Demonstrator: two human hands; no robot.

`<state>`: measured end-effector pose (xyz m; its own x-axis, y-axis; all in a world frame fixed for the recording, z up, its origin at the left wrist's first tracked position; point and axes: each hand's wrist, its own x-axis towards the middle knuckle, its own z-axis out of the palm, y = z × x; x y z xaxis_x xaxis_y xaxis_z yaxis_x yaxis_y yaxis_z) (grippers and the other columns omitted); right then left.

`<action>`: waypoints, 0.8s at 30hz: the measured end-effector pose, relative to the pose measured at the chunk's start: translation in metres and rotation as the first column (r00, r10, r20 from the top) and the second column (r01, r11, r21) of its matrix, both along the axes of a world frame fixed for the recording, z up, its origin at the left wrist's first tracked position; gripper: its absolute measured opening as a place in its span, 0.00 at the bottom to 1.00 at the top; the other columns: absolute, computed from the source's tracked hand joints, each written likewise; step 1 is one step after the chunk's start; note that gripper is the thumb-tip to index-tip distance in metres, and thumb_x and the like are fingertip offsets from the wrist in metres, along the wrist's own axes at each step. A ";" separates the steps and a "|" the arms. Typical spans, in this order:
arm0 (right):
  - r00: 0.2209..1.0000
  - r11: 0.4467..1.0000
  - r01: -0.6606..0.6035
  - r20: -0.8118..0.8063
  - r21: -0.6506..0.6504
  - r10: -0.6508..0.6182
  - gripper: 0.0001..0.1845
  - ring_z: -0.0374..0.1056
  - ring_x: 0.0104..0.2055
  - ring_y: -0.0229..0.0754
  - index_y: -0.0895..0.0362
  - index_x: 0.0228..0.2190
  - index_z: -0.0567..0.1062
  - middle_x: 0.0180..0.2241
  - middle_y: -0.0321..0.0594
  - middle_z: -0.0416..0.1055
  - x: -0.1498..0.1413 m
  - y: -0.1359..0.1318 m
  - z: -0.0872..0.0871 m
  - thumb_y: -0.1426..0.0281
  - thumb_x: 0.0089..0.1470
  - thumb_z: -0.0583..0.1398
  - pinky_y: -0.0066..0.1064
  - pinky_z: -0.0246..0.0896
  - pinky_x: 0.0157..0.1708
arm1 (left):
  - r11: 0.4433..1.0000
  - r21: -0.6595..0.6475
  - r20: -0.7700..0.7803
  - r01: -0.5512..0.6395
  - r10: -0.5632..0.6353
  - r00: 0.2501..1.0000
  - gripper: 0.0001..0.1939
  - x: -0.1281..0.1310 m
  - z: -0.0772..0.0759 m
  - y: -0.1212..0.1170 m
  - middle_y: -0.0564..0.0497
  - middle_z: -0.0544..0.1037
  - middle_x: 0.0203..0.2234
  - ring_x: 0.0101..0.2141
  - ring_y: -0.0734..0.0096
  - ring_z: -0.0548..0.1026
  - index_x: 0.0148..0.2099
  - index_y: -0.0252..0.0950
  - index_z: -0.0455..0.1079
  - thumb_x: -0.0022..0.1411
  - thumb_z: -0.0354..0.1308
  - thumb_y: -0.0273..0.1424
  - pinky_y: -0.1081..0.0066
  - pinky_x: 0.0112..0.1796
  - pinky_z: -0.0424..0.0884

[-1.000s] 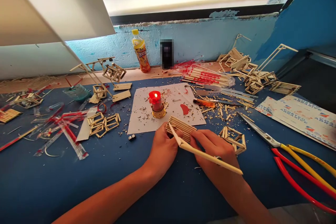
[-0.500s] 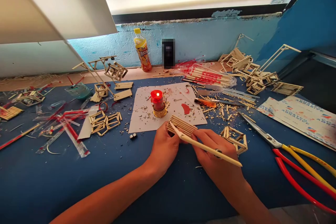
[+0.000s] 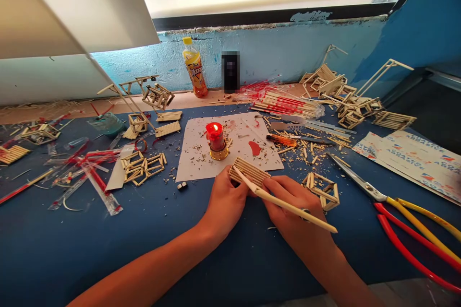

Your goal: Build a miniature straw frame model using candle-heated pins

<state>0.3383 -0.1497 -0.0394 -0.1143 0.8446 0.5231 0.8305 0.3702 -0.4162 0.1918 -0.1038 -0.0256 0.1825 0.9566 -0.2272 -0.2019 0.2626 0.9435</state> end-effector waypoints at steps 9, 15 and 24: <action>0.999 0.999 0.031 0.017 0.009 -0.031 0.07 0.74 0.37 0.42 0.56 0.40 0.78 0.36 0.40 0.77 -0.002 0.001 0.002 0.75 0.65 0.58 0.33 0.66 0.38 | 1.000 0.005 -0.015 0.009 -0.009 1.000 0.11 0.001 0.000 0.000 0.51 0.79 0.33 0.32 0.70 0.74 0.38 0.36 0.70 0.55 0.67 0.32 0.74 0.33 0.70; 1.000 0.999 -0.003 0.023 0.045 0.002 0.11 0.75 0.39 0.43 0.55 0.32 0.75 0.38 0.43 0.78 0.001 0.001 -0.002 0.75 0.66 0.57 0.33 0.67 0.39 | 1.000 0.022 -0.048 0.010 -0.009 0.999 0.11 0.000 -0.001 -0.001 0.52 0.79 0.30 0.29 0.71 0.74 0.37 0.36 0.71 0.54 0.69 0.33 0.73 0.31 0.71; 0.996 0.993 -0.011 0.088 0.115 0.001 0.08 0.74 0.36 0.43 0.56 0.34 0.75 0.35 0.42 0.77 -0.003 0.001 -0.001 0.76 0.65 0.58 0.33 0.65 0.37 | 0.999 0.049 -0.073 0.016 -0.012 0.997 0.09 -0.002 -0.001 -0.002 0.52 0.77 0.30 0.30 0.70 0.75 0.38 0.36 0.70 0.60 0.65 0.34 0.74 0.33 0.72</action>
<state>0.3350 -0.1484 -0.0409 -0.1691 0.7782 0.6048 0.8593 0.4169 -0.2962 0.1903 -0.1062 -0.0269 0.1804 0.9646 -0.1926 -0.1287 0.2172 0.9676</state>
